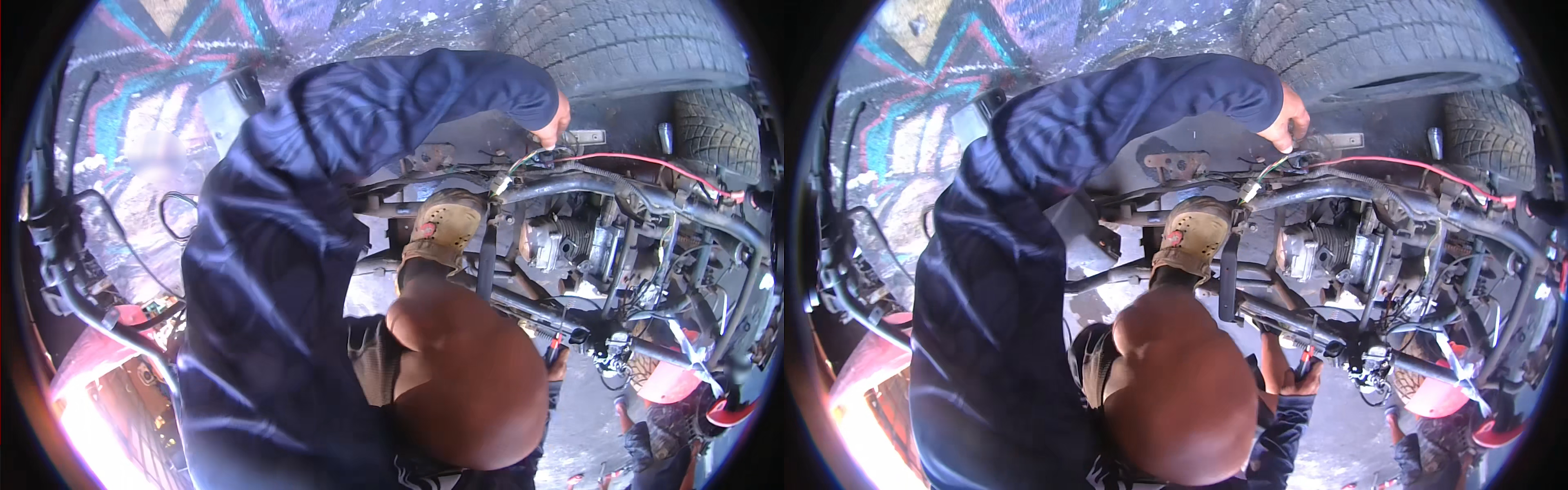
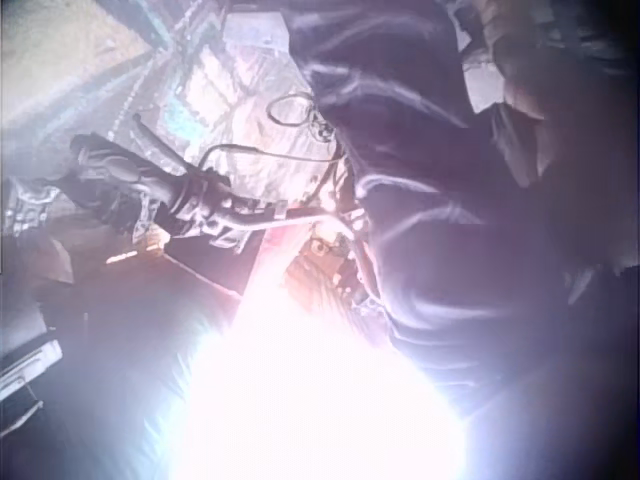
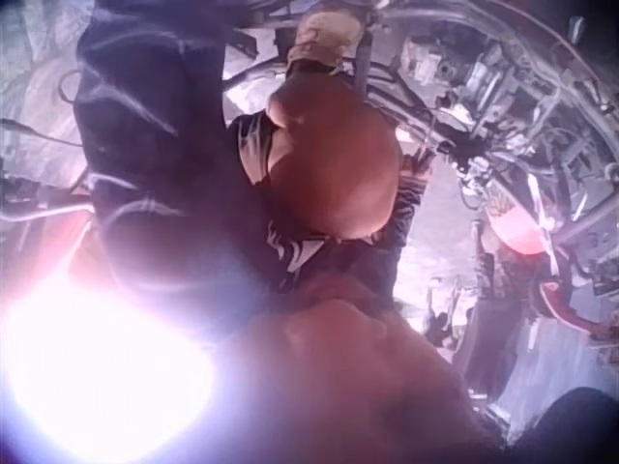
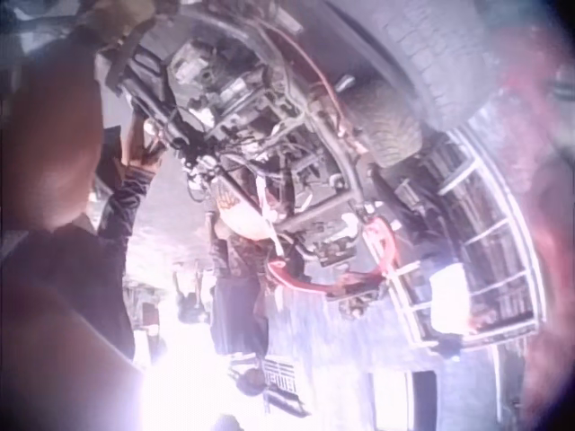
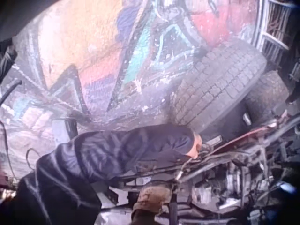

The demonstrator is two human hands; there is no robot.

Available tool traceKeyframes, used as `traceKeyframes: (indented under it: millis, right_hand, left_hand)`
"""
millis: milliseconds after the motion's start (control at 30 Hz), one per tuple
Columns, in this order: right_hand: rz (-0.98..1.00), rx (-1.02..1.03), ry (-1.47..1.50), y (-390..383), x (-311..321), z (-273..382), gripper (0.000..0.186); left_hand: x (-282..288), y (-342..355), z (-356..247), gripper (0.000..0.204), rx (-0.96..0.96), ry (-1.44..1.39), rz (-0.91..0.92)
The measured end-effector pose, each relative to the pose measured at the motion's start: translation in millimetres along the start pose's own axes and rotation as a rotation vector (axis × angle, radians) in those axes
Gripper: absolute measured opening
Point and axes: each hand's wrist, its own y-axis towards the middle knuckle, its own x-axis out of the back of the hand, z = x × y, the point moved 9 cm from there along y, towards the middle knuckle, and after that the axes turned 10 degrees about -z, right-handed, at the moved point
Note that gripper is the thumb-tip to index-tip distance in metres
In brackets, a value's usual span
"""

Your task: Dismantle or repair a small engine on a vehicle frame using a screwdriver.

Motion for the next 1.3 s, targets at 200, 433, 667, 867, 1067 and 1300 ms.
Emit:
traceKeyframes:
  millis: [200, 433, 667, 867, 1067, 1300]
  right_hand:
    - [0.066, 0.036, 0.098, -26.7, 33.0, -22.2, 0.022]
    - [0.171, -0.159, 0.282, -76.0, 73.9, -16.1, 0.023]
    - [0.191, -0.155, 0.342, -86.2, 73.4, -59.5, 0.028]
    - [0.224, -0.166, 0.191, -99.3, 92.6, -107.8, 0.029]
    - [0.179, -0.177, 0.167, -76.4, 128.2, -156.3, 0.027]
    - [0.232, -0.131, 0.227, -66.8, 133.6, -127.6, 0.027]
  left_hand:
    - [46.5, -20.3, -51.4, 0.038, -0.006, 0.065, -0.052]
    - [61.1, -118.3, -49.4, 0.035, 0.17, 0.294, -0.129]
    - [-32.8, -267.0, -43.8, 0.032, 0.405, 0.724, 0.238]
    - [-210.8, -346.7, -4.1, 0.025, 0.122, 1.107, 0.222]
    - [-153.4, -342.9, -29.6, 0.031, 0.052, 0.998, -0.048]
    - [-41.2, -345.1, -43.1, 0.039, 0.469, 0.842, 0.035]
